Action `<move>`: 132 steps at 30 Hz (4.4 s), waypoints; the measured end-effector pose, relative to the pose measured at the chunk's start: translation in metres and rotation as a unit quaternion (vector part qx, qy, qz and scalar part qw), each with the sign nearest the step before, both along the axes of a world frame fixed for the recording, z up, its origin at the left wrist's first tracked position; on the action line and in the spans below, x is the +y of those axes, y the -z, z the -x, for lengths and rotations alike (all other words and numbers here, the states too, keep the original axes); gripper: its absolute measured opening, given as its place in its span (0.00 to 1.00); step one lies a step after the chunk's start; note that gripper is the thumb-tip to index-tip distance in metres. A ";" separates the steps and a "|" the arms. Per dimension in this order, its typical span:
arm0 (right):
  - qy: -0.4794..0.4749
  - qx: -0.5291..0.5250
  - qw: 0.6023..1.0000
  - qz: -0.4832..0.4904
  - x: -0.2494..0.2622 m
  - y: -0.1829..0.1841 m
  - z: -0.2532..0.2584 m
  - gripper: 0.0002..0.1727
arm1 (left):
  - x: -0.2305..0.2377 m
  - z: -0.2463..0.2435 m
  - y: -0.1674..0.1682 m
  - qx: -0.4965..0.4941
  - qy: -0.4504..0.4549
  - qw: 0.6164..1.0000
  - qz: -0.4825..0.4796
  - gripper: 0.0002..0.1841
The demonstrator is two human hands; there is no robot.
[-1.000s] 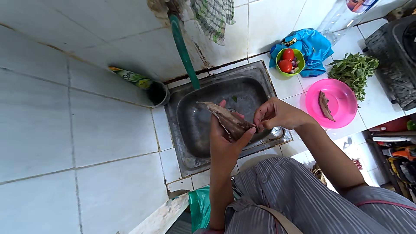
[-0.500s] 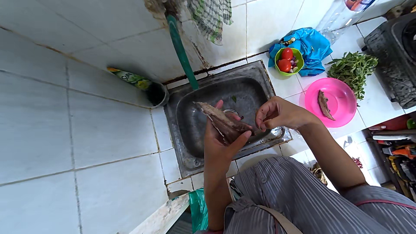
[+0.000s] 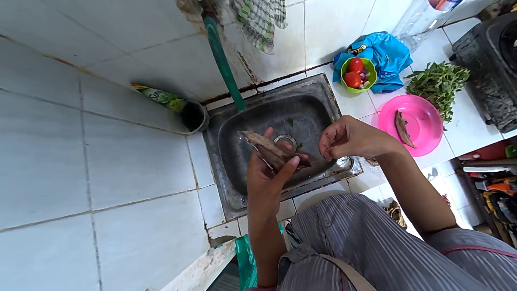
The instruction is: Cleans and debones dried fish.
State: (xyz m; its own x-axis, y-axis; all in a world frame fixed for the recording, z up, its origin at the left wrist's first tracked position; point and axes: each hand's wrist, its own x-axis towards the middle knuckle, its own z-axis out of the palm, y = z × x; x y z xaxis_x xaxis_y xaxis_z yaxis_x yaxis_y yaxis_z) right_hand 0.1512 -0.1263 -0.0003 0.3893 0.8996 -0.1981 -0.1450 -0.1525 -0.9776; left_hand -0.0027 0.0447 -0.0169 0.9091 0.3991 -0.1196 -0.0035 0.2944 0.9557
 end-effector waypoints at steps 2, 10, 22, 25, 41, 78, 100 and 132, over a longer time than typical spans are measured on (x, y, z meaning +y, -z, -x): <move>-0.004 0.010 1.000 -0.009 0.000 0.004 -0.002 0.09 | -0.001 -0.001 -0.001 0.011 -0.010 1.000 -0.006 0.37; -0.013 0.006 1.000 0.002 -0.005 0.005 -0.006 0.10 | -0.002 0.000 -0.002 0.013 -0.014 1.000 -0.017 0.38; 0.125 -0.325 0.935 0.064 -0.004 0.011 0.011 0.09 | 0.007 0.007 0.003 -0.109 0.017 0.994 0.004 0.41; 0.142 -0.394 0.908 0.032 0.003 0.017 0.023 0.09 | 0.008 0.008 0.003 -0.137 0.025 0.990 0.004 0.41; 0.171 -0.524 0.823 -0.137 0.014 -0.009 0.059 0.08 | 0.005 0.007 -0.005 -0.194 0.009 0.980 -0.036 0.41; 0.089 -0.532 0.839 -0.075 0.006 -0.011 0.059 0.06 | 0.000 0.007 -0.006 -0.203 0.018 0.973 -0.106 0.39; 0.214 -0.560 0.783 -0.165 0.018 -0.001 0.066 0.04 | 0.000 0.007 -0.009 -0.189 -0.036 0.977 -0.095 0.40; 0.172 -0.523 0.833 -0.052 0.010 0.038 0.051 0.06 | 0.010 0.007 -0.007 -0.088 -0.154 0.981 -0.078 0.37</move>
State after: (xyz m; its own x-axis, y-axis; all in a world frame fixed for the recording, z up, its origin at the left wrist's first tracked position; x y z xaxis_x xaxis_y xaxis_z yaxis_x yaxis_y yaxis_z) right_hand 0.1002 -0.1168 -0.0379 0.5381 0.6907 0.4831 0.7772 -0.1848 -0.6015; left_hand -0.0095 0.0544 -0.0104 0.7430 0.6598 0.1124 -0.2384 0.1040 0.9656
